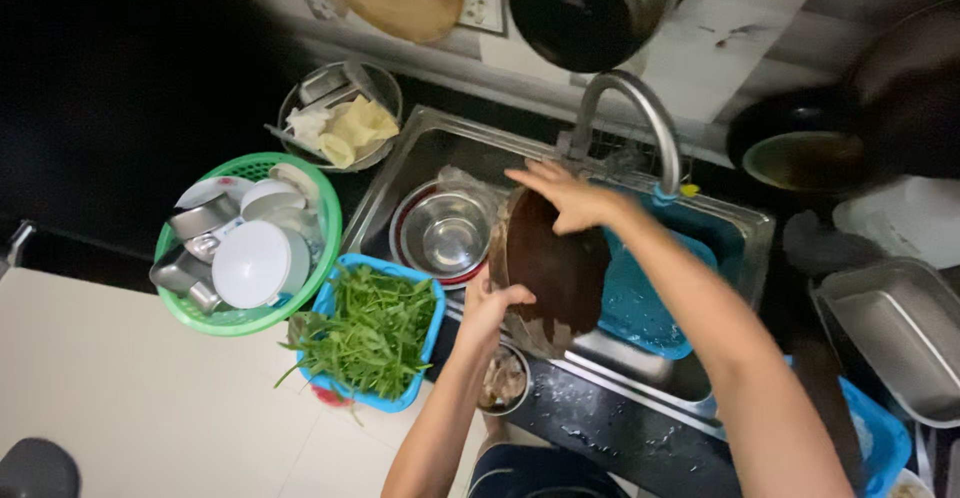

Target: The person chops shallots and garlic on a round wooden cutting board, scrapes the pieces into a small plate using a knife, and then washes the cutting board in the sink.

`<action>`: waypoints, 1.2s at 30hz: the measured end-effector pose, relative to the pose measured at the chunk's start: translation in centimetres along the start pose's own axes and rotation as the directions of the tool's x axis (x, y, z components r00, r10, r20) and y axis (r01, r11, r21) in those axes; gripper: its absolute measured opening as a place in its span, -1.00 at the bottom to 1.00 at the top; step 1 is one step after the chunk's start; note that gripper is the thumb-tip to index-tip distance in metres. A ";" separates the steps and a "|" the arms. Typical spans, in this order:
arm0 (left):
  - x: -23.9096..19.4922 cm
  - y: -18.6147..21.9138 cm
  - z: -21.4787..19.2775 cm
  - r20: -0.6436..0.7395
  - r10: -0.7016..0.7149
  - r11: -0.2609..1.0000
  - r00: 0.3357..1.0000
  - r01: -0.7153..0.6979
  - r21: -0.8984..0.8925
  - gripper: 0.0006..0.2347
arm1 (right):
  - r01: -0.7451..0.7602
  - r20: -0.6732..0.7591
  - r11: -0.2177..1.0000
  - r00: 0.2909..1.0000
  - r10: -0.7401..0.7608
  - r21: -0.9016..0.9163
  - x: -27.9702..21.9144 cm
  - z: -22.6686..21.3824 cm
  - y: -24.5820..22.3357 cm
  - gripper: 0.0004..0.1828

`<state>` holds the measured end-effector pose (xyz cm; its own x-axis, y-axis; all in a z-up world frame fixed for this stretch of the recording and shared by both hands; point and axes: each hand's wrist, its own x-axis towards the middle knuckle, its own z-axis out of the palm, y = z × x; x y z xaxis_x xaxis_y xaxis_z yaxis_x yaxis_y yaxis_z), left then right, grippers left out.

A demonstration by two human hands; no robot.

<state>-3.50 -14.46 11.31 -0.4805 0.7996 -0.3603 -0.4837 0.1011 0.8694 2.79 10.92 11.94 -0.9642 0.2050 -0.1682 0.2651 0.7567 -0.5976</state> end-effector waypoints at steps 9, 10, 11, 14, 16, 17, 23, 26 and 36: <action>4.0 5.8 -7.4 0.102 0.147 0.975 0.984 -0.162 0.152 -0.52 | 0.091 0.119 0.935 0.991 -0.053 -0.344 7.0 -7.8 -9.6 -0.14; 5.0 6.6 -8.5 0.172 0.161 0.971 0.972 -0.187 0.147 -0.50 | 0.059 0.035 0.926 0.998 -0.049 -0.373 6.9 -7.8 -10.3 -0.21; 6.1 7.5 -9.1 0.247 0.174 0.968 0.953 -0.211 0.134 -0.47 | 0.017 -0.048 0.914 0.998 -0.040 -0.404 6.6 -7.9 -10.6 -0.27; 9.6 11.3 -11.3 0.319 0.410 0.526 0.854 -0.508 0.682 -0.42 | -0.054 -0.233 0.920 0.972 -0.041 -0.388 6.4 -7.2 -10.8 -0.37; 11.4 13.4 -12.0 0.385 0.453 0.430 0.804 -0.576 0.695 -0.42 | -0.086 -0.316 0.891 0.946 -0.066 -0.445 6.9 -6.1 -10.2 -0.39; 12.6 14.3 -12.1 0.448 0.498 0.324 0.743 -0.638 0.699 -0.43 | -0.114 -0.392 0.856 0.913 -0.110 -0.505 7.3 -5.7 -9.8 -0.40; 21.7 15.1 -12.0 0.418 0.641 0.017 0.644 -0.556 0.831 -0.57 | -0.325 -0.565 0.788 0.824 -0.035 -0.523 9.8 -4.6 -6.4 -0.37; 25.3 14.0 -11.3 0.392 0.510 0.154 0.766 -0.530 0.834 -0.58 | -0.385 -0.613 0.748 0.789 -0.037 -0.541 10.6 -4.8 -4.2 -0.38; 32.1 12.5 -11.3 0.460 0.533 0.274 0.710 -0.659 0.700 -0.48 | -0.572 -0.609 0.641 0.768 0.198 -0.513 13.8 -3.0 -0.8 -0.29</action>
<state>-33.28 5.78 6.78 -0.2624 0.8940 0.3632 0.6964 -0.0852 0.7126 -10.73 14.99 12.44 -0.6910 0.6855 0.2294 0.7186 0.6858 0.1154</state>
